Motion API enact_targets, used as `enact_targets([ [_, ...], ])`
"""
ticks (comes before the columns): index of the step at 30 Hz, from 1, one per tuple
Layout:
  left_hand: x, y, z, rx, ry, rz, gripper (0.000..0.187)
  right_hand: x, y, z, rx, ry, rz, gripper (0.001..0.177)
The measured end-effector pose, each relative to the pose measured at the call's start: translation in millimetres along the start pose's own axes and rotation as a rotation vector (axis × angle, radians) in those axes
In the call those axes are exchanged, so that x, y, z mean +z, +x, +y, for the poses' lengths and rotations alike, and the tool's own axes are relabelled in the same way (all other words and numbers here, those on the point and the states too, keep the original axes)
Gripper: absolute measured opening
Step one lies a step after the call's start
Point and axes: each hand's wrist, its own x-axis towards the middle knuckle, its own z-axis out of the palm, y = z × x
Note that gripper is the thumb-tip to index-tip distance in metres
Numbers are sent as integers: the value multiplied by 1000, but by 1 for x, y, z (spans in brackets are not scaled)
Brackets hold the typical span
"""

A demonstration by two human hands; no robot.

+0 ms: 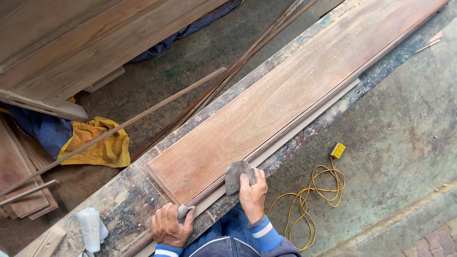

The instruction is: Sanding the surface and edges of a wooden plank with sandpaper on a workbench.

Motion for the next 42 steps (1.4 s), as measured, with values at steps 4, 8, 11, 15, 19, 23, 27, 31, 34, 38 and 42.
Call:
enact_targets([
  [4, 4, -2, -1, 0, 4, 4, 50, -13, 9, 17, 378, 351, 24, 30],
  [8, 4, -4, -1, -17, 5, 7, 49, -38, 28, 21, 481, 744, -68, 38],
  [11, 5, -4, -3, -15, 6, 10, 49, -44, 37, 18, 502, 741, -105, 42],
  [15, 7, -2, -5, -2, -8, 1, 50, -37, 45, 13, 578, 729, -26, 36],
  [19, 6, -8, -6, -14, -18, -11, 50, -27, 51, 4, 588, 781, 69, 28],
  [23, 5, -1, -5, -25, -15, -1, 51, -14, 59, -10, 565, 790, 143, 26],
  [27, 4, -3, -4, -28, -3, -18, 52, -5, 61, -29, 580, 596, 217, 29],
  [31, 3, -4, -4, -20, -5, -42, 52, -4, 58, -33, 536, 445, 230, 31],
  [34, 6, -1, -6, -1, -9, 8, 51, 0, 52, -22, 507, 576, 240, 30],
  [38, 6, -1, -6, 11, -27, 45, 52, -5, 49, -9, 589, 662, 280, 26],
  [42, 9, -4, -9, -2, -26, 23, 53, -9, 65, -10, 615, 592, 310, 25],
])
